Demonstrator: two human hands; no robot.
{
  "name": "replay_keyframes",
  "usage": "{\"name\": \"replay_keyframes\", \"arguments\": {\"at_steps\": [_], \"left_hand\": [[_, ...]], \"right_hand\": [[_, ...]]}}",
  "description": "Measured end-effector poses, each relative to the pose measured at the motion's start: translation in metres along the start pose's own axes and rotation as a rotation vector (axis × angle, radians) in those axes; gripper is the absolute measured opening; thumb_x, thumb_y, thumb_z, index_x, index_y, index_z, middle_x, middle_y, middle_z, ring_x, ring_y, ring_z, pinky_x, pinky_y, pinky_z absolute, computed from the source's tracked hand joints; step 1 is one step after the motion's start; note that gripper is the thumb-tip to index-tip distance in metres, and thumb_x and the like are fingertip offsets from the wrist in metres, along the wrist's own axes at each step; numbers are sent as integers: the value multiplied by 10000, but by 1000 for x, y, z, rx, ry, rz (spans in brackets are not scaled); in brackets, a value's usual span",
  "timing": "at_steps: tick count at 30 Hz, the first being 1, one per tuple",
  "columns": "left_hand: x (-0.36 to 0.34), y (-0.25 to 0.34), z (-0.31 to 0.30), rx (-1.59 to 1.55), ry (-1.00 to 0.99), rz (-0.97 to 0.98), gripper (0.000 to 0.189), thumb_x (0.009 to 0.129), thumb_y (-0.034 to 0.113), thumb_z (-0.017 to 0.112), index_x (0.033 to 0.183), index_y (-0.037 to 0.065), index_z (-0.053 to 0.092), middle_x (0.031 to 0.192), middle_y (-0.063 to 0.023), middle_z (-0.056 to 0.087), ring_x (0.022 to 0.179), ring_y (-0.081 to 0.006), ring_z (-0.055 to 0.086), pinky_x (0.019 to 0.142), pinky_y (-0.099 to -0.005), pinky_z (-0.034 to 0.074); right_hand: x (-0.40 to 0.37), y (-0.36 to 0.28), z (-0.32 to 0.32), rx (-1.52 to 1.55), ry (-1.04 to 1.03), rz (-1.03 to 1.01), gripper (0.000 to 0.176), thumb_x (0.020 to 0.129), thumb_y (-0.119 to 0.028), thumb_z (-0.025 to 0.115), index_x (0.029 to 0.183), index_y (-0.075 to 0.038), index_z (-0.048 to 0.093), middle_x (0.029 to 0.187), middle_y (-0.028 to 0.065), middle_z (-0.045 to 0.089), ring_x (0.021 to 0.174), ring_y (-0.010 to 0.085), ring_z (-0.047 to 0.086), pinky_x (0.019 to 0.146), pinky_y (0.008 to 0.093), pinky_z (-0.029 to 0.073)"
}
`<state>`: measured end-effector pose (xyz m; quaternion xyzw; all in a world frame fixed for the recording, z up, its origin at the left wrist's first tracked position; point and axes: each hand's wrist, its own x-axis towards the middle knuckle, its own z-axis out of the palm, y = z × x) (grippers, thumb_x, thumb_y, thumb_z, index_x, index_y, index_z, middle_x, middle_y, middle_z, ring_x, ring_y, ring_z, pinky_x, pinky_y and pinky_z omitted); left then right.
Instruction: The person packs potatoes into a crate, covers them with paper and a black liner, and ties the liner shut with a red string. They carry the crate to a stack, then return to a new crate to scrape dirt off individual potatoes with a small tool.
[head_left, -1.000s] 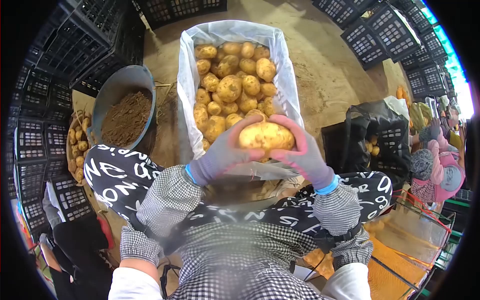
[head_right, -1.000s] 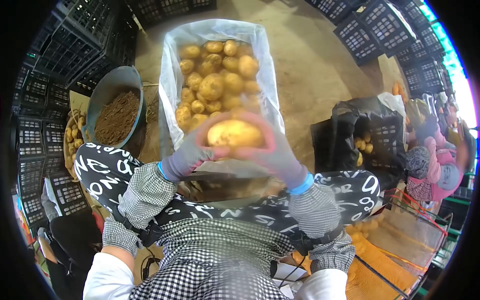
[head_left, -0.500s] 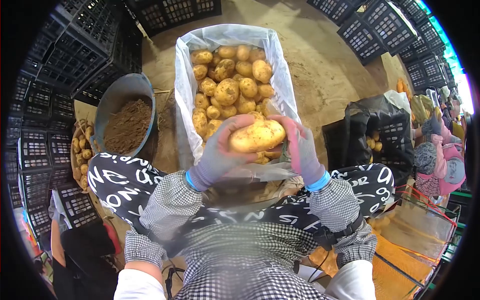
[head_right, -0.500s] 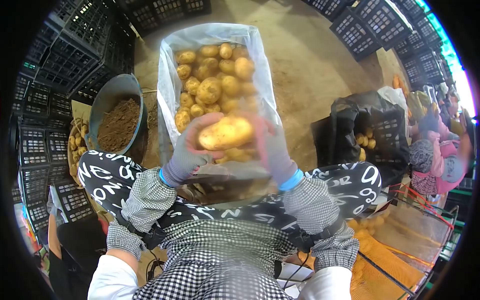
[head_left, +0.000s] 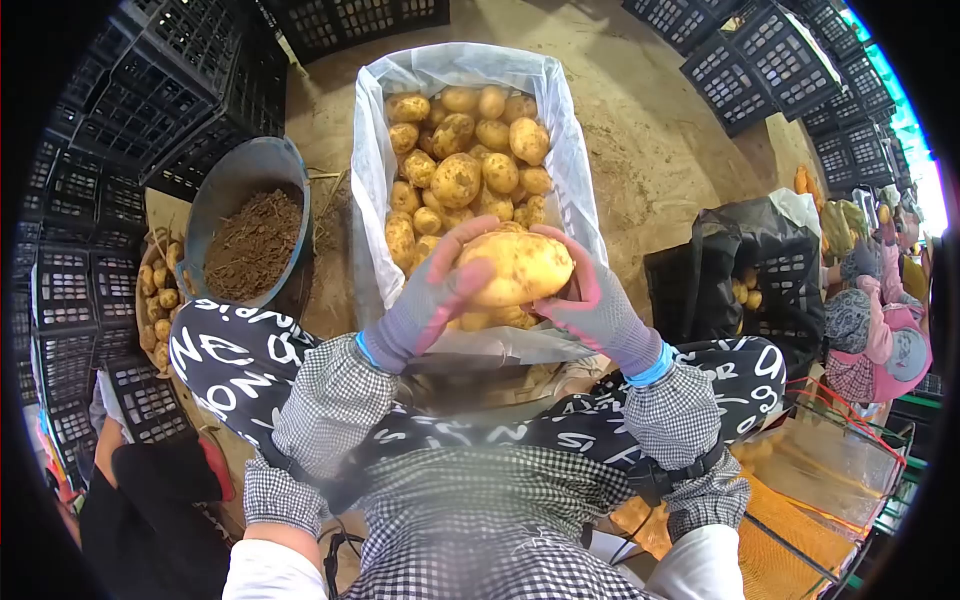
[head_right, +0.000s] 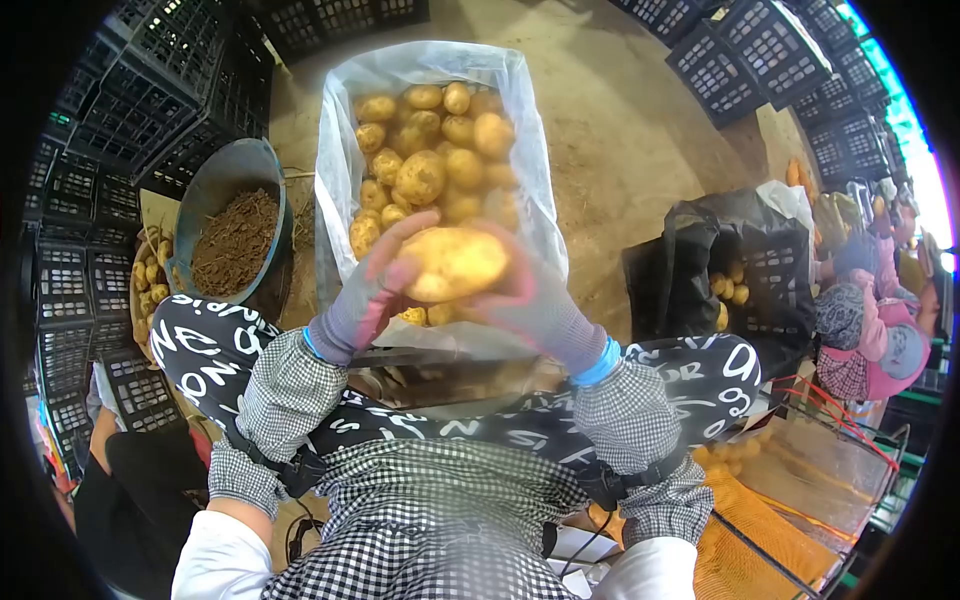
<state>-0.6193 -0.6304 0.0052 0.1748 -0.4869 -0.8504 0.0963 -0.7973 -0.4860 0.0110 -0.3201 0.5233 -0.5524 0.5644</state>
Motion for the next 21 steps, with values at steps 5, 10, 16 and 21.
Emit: {"name": "replay_keyframes", "arguments": {"at_steps": [5,10,16,21], "left_hand": [[-3,-3,9,-145,21,-85,740,929,493,584,1461,70,290,1392,-104,441,1231,-235,525,957,-404,505],[-1,-14,8,-100,11,-66,674,952,492,544,1445,89,321,1385,-94,465,1220,-229,539,939,-410,518],[0,-5,12,-257,-41,-144,594,977,528,466,1400,124,356,1368,-59,448,1260,-210,488,993,-449,480],[1,-9,8,-311,-102,-141,613,964,493,526,1411,118,341,1368,-72,446,1255,-216,487,990,-413,479]], "right_hand": [[0,-1,8,-78,87,-40,798,800,-29,739,1465,-69,300,1292,86,487,1171,168,523,905,315,523],[-6,-10,18,189,180,159,782,812,-35,725,1469,-72,302,1246,88,519,1110,157,550,898,285,510],[0,11,7,-287,131,-258,764,838,-132,741,1462,-45,310,1244,81,518,1030,137,570,834,263,520],[-11,-14,6,151,116,9,732,882,-252,710,1453,-17,317,1219,75,529,1006,133,578,844,257,508]]}}
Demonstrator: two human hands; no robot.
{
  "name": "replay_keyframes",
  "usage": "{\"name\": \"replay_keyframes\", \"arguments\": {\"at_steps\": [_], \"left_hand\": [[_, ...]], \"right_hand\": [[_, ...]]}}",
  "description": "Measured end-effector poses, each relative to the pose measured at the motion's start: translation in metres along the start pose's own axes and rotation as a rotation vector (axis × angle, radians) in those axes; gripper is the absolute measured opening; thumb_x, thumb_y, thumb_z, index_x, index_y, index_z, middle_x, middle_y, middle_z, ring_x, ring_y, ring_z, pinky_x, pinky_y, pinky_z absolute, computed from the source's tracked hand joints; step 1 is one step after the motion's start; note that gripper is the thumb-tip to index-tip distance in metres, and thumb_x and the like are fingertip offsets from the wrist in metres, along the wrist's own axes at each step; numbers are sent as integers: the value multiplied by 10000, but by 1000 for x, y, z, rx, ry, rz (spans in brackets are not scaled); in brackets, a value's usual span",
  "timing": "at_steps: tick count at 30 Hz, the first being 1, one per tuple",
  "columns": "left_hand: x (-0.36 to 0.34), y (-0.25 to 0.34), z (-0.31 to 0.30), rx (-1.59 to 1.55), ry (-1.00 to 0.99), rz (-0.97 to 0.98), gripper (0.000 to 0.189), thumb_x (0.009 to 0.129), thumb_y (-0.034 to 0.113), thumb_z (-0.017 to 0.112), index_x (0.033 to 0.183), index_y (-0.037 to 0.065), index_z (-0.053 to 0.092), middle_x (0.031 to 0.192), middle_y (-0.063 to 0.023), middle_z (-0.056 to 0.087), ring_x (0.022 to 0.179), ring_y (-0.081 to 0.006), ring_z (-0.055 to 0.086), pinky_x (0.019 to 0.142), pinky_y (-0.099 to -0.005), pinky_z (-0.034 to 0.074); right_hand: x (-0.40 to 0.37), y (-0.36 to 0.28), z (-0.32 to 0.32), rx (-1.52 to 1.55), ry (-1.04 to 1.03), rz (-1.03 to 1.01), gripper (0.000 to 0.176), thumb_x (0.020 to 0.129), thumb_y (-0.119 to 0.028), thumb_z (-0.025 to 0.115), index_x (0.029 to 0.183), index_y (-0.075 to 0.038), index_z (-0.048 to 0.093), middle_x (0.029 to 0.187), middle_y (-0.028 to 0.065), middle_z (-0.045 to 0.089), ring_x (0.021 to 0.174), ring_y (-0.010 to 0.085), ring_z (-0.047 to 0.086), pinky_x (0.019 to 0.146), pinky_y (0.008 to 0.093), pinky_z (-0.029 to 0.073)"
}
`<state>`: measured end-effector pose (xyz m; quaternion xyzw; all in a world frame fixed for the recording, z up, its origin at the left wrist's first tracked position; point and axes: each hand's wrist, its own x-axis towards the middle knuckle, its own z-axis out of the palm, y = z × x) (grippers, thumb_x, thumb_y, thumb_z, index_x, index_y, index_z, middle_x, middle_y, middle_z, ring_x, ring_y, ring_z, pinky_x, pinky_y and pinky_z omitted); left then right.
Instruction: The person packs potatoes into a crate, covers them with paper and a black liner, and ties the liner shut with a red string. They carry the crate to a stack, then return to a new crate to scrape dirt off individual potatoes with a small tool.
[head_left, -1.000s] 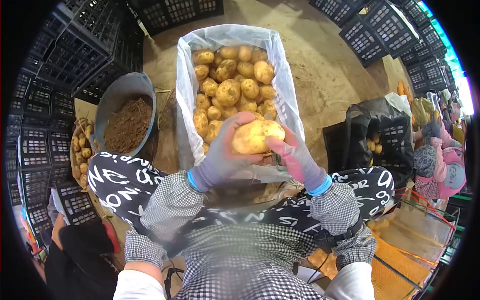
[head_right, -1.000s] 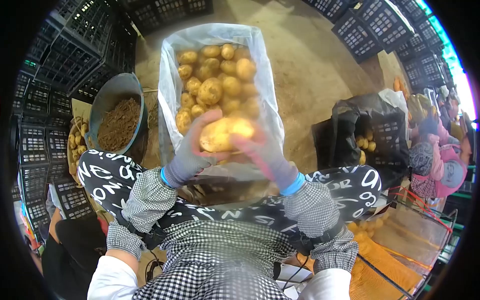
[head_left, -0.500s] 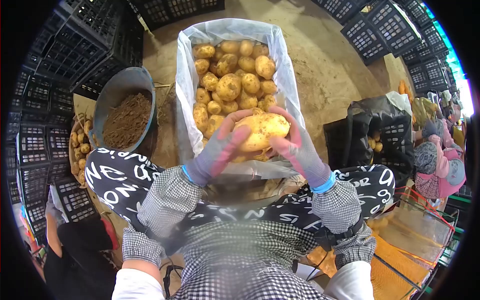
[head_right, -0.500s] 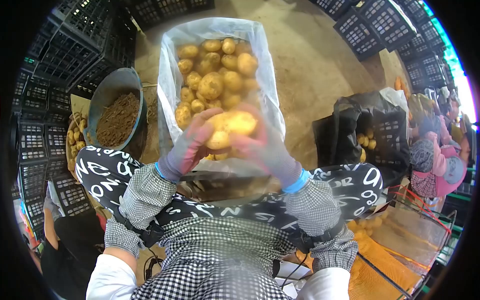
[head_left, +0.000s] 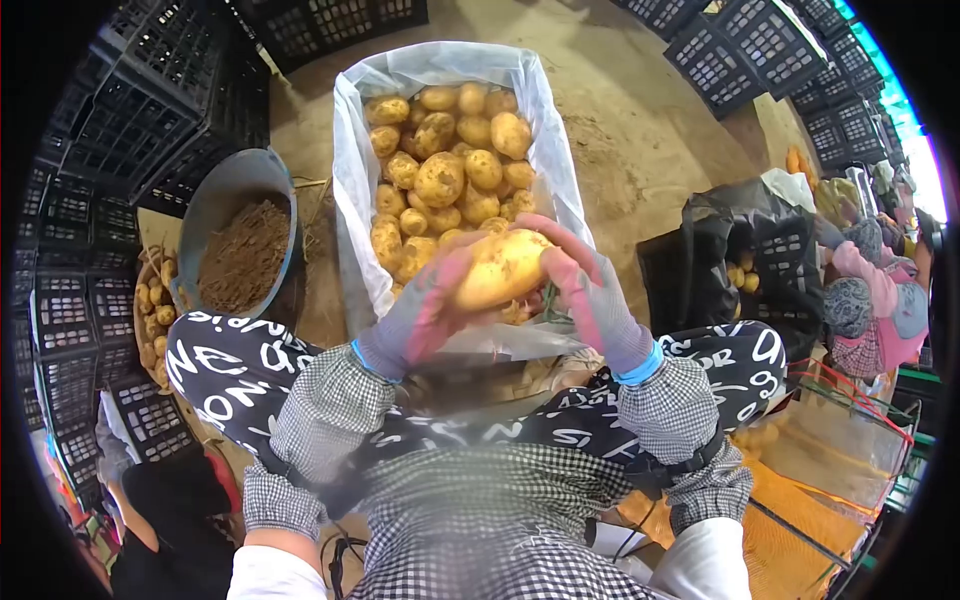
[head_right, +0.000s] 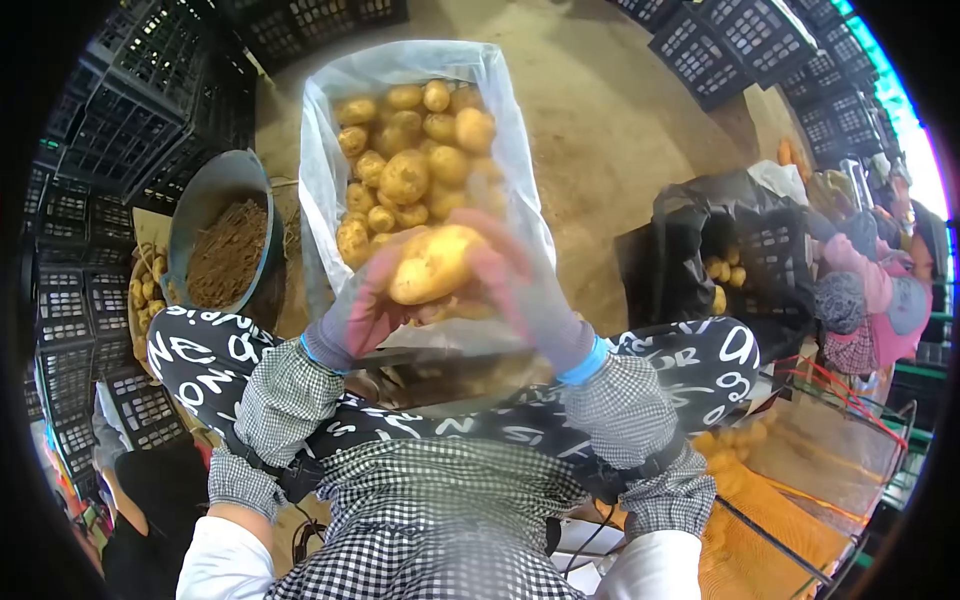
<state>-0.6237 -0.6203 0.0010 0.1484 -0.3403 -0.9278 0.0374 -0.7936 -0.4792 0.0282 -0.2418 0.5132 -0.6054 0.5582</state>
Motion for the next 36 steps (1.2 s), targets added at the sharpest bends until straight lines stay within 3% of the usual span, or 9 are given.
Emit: {"name": "replay_keyframes", "arguments": {"at_steps": [3,5,7,12,19,22,25,29,36], "left_hand": [[-1,0,2,55,83,81,675,927,439,622,1423,99,314,1363,-104,442,1250,-217,487,991,-408,476],[3,-6,-3,243,135,154,719,905,407,664,1428,79,295,1356,-119,444,1241,-208,487,1001,-389,466],[3,-8,-4,319,162,189,740,897,383,684,1429,60,284,1350,-125,447,1233,-199,486,1011,-366,451],[-2,4,5,5,166,108,731,903,323,687,1430,29,274,1342,-117,458,1223,-178,473,1045,-308,399],[2,-5,-2,410,206,251,747,902,333,687,1438,33,263,1355,-129,448,1233,-197,481,1042,-323,414],[1,-3,-3,295,190,239,765,894,330,696,1444,43,247,1369,-125,432,1235,-217,489,1029,-360,445],[-3,12,4,77,211,175,787,881,325,710,1446,54,234,1377,-119,416,1235,-238,497,1006,-402,481],[-2,8,1,85,222,182,776,881,327,711,1435,56,240,1365,-118,420,1231,-247,504,975,-416,510],[0,8,9,291,219,310,737,847,188,753,1401,45,289,1331,-124,447,1195,-212,513,1013,-356,468]], "right_hand": [[8,13,-3,-477,55,-320,697,911,-289,676,1452,-29,322,1226,78,523,950,126,598,802,267,534],[9,21,1,-503,120,-296,663,912,-244,667,1450,-45,336,1228,82,528,957,129,603,782,275,550],[3,2,15,-100,194,72,633,897,-141,671,1443,-63,361,1212,83,548,1009,139,599,775,285,562],[3,4,-1,-132,-1,-34,734,906,-230,683,1485,-42,273,1336,120,467,1043,165,598,851,296,546],[5,-5,15,14,99,129,693,888,-55,626,1469,24,256,1322,124,489,1056,172,603,846,292,554],[2,-3,8,-28,32,-14,657,856,-48,656,1436,0,351,1269,101,540,952,132,619,760,249,549],[-3,-17,12,-645,300,-168,535,809,-46,717,1313,-30,539,1131,76,615,782,103,607,658,218,506],[4,-5,4,-1086,248,-819,326,731,-8,763,1049,-61,708,823,59,626,640,123,549,584,209,430],[11,1,-8,-777,450,-646,237,888,-170,665,1071,-20,684,799,37,605,655,94,543,600,212,447]]}}
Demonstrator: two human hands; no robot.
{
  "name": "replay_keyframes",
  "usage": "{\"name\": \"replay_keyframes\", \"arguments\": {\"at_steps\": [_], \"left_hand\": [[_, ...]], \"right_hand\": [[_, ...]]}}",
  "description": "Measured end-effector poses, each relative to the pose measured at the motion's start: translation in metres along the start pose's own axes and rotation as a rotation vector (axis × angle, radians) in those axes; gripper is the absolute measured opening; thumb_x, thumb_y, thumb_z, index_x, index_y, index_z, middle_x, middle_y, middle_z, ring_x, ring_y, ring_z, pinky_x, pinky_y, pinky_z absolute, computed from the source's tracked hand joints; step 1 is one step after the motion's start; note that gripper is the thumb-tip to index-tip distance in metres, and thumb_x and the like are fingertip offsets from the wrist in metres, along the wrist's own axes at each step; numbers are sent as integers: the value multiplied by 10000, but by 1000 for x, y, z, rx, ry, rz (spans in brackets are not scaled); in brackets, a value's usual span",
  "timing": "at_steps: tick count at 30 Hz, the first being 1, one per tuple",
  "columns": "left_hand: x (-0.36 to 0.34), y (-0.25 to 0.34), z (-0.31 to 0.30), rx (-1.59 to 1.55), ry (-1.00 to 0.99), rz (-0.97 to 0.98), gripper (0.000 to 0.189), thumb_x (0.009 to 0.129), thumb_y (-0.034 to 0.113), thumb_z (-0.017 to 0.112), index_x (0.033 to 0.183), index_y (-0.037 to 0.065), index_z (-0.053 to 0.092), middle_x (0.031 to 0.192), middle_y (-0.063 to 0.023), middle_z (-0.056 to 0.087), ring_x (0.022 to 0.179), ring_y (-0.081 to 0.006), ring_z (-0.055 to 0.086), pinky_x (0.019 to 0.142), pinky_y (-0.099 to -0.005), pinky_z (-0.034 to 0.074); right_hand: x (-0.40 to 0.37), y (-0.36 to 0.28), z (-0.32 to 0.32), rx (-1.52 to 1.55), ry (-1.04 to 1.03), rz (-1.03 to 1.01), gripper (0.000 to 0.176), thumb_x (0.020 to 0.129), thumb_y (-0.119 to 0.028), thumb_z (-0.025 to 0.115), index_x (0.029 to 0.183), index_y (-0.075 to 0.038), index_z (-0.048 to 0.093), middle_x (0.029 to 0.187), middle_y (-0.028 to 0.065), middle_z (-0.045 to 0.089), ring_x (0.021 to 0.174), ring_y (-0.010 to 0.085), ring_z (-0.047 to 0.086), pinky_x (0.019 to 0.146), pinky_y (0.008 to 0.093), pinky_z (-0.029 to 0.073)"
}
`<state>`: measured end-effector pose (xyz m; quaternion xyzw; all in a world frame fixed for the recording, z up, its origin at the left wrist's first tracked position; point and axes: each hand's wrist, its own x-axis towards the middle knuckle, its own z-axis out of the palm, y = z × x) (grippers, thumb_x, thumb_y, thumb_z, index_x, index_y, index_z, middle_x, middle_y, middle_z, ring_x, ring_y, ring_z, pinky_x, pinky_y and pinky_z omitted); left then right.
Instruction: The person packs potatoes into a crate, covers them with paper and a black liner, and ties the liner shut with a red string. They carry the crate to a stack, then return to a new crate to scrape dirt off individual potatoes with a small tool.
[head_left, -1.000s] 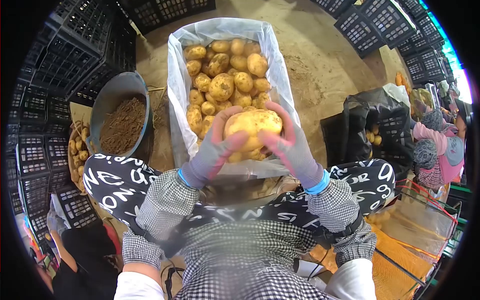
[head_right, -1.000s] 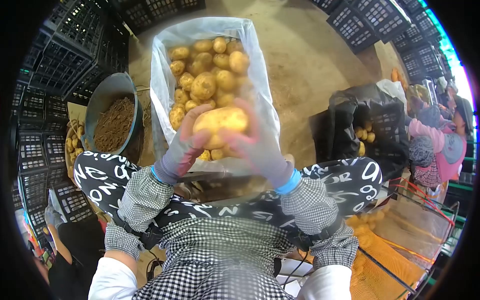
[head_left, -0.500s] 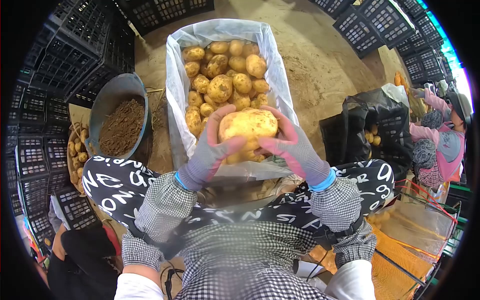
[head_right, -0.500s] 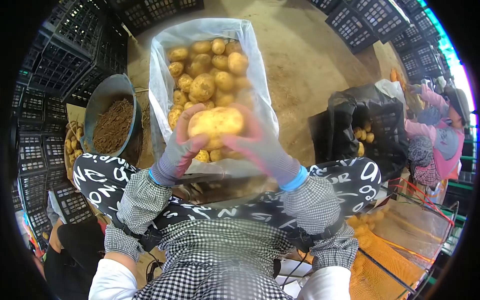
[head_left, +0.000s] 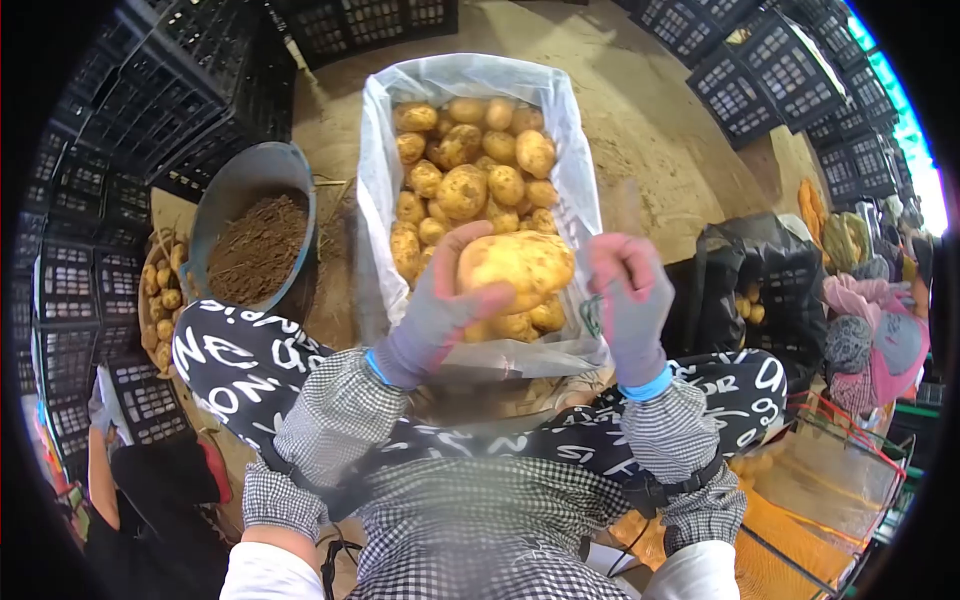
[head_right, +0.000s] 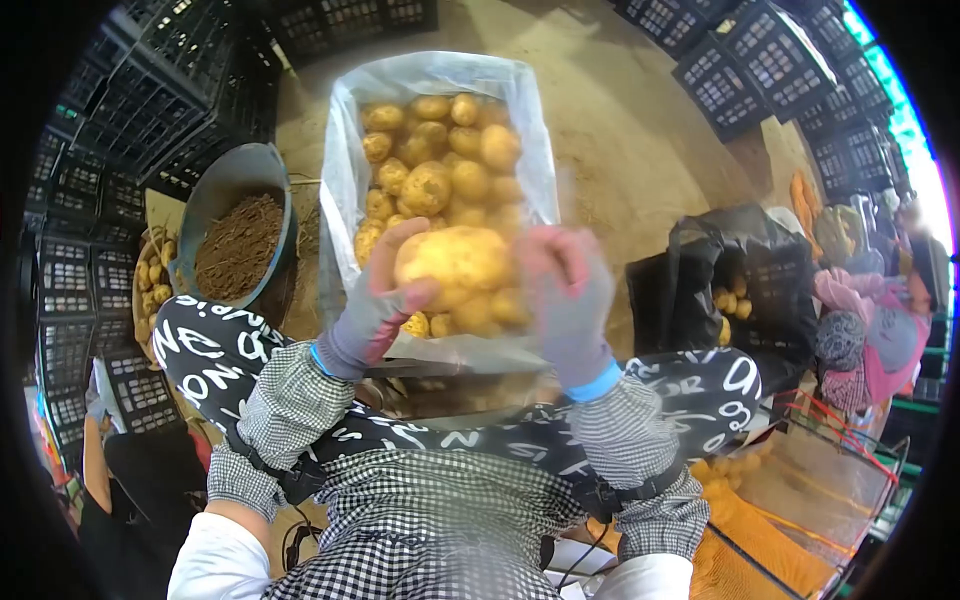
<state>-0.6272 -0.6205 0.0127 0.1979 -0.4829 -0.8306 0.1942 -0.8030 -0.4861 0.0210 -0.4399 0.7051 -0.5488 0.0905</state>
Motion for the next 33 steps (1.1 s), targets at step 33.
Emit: {"name": "replay_keyframes", "arguments": {"at_steps": [33], "left_hand": [[-5,-12,-2,-79,-98,-158,737,857,272,730,1437,74,320,1359,-119,478,1227,-213,517,1018,-353,460]], "right_hand": [[-15,-23,5,41,-314,358,415,1013,-325,492,1210,23,603,1086,89,653,944,120,618,873,272,489]]}}
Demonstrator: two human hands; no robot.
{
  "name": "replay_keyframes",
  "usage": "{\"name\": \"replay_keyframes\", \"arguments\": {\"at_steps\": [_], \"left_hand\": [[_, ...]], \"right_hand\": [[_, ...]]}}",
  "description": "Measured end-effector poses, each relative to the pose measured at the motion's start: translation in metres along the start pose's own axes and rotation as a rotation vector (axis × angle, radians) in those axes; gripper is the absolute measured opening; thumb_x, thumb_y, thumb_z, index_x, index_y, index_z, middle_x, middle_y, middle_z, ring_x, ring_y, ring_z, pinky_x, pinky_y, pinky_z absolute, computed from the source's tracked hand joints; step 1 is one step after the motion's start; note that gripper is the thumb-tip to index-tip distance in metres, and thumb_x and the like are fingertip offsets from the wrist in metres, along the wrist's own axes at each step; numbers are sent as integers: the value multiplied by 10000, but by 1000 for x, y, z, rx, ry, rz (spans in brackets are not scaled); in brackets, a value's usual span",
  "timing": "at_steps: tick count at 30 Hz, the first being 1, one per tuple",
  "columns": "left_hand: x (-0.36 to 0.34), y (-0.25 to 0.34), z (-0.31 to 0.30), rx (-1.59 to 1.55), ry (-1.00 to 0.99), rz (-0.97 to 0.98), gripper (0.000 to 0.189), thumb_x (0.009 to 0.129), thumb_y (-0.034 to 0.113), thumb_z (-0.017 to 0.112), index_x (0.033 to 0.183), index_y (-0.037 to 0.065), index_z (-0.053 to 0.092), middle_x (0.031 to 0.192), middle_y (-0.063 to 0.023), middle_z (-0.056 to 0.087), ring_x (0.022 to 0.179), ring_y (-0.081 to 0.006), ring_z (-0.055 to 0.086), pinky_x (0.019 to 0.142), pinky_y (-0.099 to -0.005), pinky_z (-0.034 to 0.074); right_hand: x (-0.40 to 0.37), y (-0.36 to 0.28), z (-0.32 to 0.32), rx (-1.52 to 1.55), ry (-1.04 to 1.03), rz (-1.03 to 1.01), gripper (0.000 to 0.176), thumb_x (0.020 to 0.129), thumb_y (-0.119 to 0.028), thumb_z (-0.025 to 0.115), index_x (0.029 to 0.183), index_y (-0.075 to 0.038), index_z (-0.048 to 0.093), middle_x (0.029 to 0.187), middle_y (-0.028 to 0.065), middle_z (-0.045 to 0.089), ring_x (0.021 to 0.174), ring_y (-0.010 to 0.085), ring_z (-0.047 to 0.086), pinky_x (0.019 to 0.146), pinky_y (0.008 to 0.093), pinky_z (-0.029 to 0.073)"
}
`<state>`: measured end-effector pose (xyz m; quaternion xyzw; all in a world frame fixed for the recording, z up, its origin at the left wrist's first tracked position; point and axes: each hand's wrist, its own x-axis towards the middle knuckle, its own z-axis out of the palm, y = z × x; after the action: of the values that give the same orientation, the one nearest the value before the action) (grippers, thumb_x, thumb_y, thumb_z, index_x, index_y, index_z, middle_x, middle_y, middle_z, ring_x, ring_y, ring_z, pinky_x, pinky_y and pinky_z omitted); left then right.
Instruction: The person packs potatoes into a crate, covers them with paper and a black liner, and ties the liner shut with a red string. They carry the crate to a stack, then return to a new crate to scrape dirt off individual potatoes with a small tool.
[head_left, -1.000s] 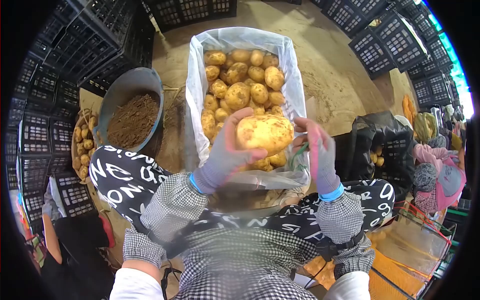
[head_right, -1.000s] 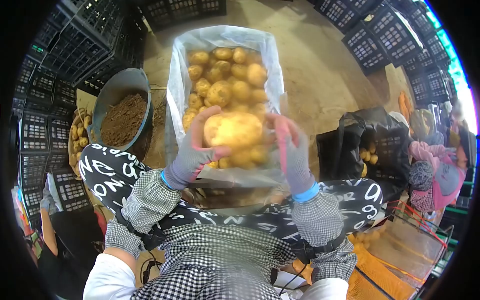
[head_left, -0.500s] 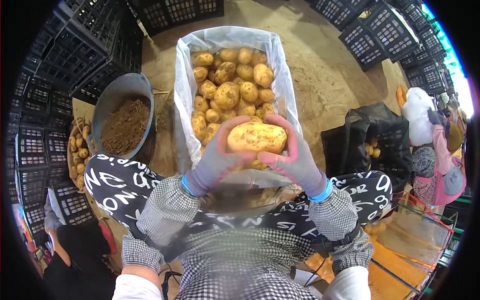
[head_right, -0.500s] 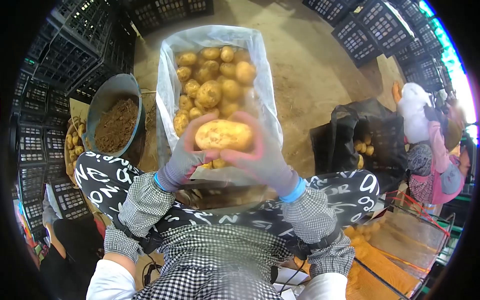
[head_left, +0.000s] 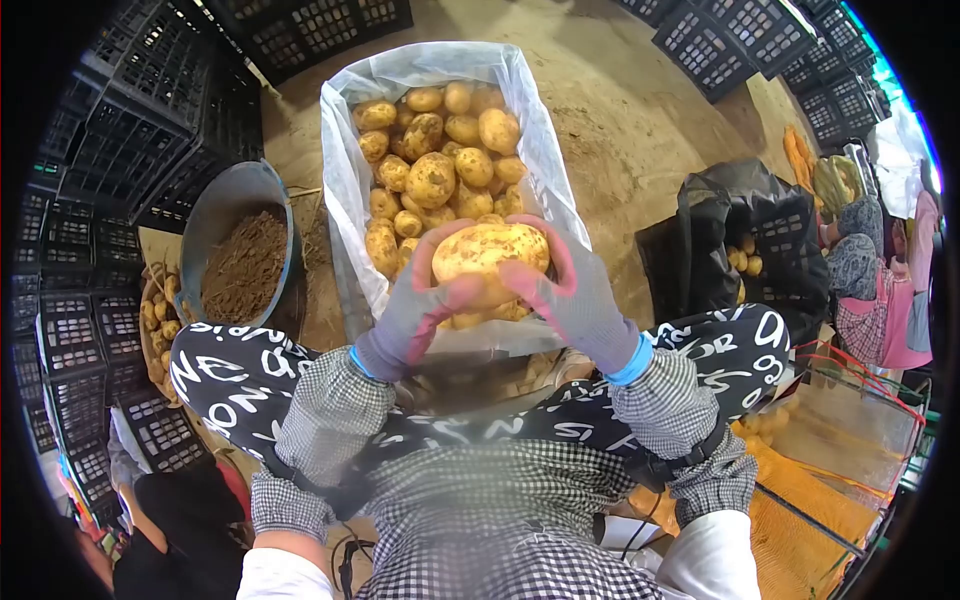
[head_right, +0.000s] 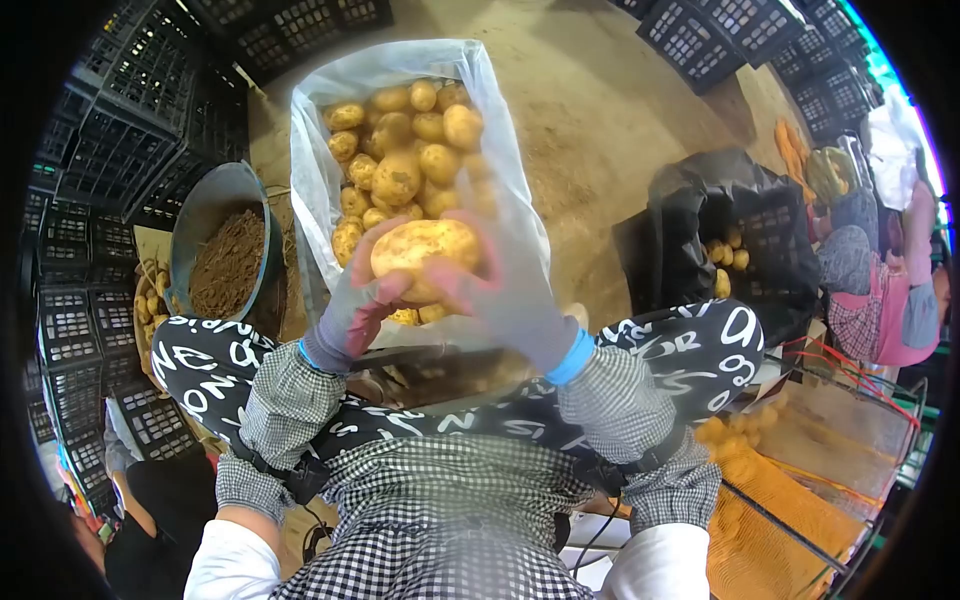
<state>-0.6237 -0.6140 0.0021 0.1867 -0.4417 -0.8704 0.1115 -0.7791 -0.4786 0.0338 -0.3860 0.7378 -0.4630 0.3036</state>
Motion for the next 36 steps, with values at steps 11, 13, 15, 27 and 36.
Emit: {"name": "replay_keyframes", "arguments": {"at_steps": [11,13,15,27,36], "left_hand": [[1,6,0,17,-40,38,776,842,302,749,1438,61,314,1368,-114,456,1260,-213,483,1051,-364,425],[-1,1,-2,29,-37,64,773,837,274,754,1435,54,316,1375,-113,448,1260,-208,480,1059,-363,415],[0,2,0,22,-41,134,728,846,228,741,1421,47,334,1359,-108,464,1248,-197,487,1047,-351,421],[15,-21,-13,246,281,117,429,1017,346,446,1272,6,501,1212,-98,550,1114,-159,545,968,-289,443],[-2,-15,-4,362,100,185,498,1037,424,354,1245,4,523,1108,-76,583,1008,-146,589,913,-280,481]], "right_hand": [[7,8,-12,521,53,154,289,963,-160,602,1164,45,632,1014,73,684,902,104,637,825,259,534],[13,16,-16,672,136,240,272,952,-128,614,1166,40,633,1008,75,684,947,111,634,836,267,536],[14,10,-17,719,95,310,372,932,-196,655,1224,28,600,1059,77,655,989,126,622,835,275,542],[-4,30,11,229,-140,6,740,757,-65,809,1393,-2,436,1307,82,520,1152,133,527,953,268,464],[-13,19,11,112,-157,-72,612,790,-113,778,1322,5,499,1179,89,610,1019,159,619,917,340,493]]}}
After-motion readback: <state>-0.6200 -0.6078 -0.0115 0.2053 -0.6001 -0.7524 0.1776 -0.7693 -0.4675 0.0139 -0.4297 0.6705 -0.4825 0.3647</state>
